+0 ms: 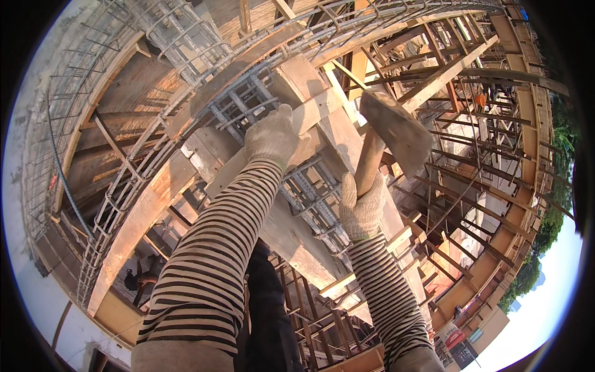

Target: The person positions wooden boards against a rebar cage and uses an axe as a hammer to drive nails into them. They move along the structure, picking up boards from a bucket and using a crowbar to adjust the placement of the wooden formwork.

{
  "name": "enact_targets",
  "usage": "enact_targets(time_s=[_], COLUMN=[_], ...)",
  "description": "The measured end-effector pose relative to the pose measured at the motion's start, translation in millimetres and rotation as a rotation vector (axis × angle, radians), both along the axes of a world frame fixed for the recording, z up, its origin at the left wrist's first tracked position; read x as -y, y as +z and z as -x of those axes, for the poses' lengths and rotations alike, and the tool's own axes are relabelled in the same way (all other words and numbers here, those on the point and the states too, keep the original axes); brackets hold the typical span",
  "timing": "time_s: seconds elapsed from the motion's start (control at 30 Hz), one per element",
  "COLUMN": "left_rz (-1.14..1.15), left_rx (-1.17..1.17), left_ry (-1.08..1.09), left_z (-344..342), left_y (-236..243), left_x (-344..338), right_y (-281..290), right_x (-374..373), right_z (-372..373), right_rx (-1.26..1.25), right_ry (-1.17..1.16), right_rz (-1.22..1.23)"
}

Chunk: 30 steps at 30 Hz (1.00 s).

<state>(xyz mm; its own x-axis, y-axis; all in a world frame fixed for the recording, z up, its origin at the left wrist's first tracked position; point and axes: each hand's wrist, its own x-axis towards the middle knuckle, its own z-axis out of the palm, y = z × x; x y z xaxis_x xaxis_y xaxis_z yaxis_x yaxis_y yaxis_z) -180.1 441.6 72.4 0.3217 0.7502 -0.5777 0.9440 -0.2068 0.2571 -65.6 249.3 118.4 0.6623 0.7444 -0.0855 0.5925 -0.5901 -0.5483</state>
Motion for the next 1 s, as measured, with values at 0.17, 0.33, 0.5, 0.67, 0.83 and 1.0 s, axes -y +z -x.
enact_targets(time_s=[0.17, 0.33, 0.5, 0.67, 0.83, 1.0], left_rz=[-0.038, 0.006, 0.004, 0.015, -0.006, -0.106], left_rx=[-0.009, 0.034, -0.013, -0.014, -0.021, -0.025], left_ry=[0.038, 0.034, 0.07, 0.044, 0.08, 0.063], left_z=[5.8, -3.9, -1.5, -1.3, 5.7, -17.7], left_y=[-7.0, -1.6, 2.7, 12.8, 11.1, 6.6], left_x=[-0.5, 4.3, 4.0, 4.1, 2.5, 17.1], right_y=[17.6, -22.0, 12.5, -41.0, 7.5, -7.4], right_x=[-28.4, -2.8, -27.7, -6.5, -12.4, -19.0], right_z=[-16.6, -3.4, -11.8, -9.1, 3.6, -27.3], right_rx=[-0.215, -0.054, -0.21, -0.102, -0.287, -0.391], right_ry=[0.119, 0.013, 0.104, 0.117, 0.012, 0.102], right_rz=[0.271, 0.289, 0.171, 0.341, 0.185, 0.275])
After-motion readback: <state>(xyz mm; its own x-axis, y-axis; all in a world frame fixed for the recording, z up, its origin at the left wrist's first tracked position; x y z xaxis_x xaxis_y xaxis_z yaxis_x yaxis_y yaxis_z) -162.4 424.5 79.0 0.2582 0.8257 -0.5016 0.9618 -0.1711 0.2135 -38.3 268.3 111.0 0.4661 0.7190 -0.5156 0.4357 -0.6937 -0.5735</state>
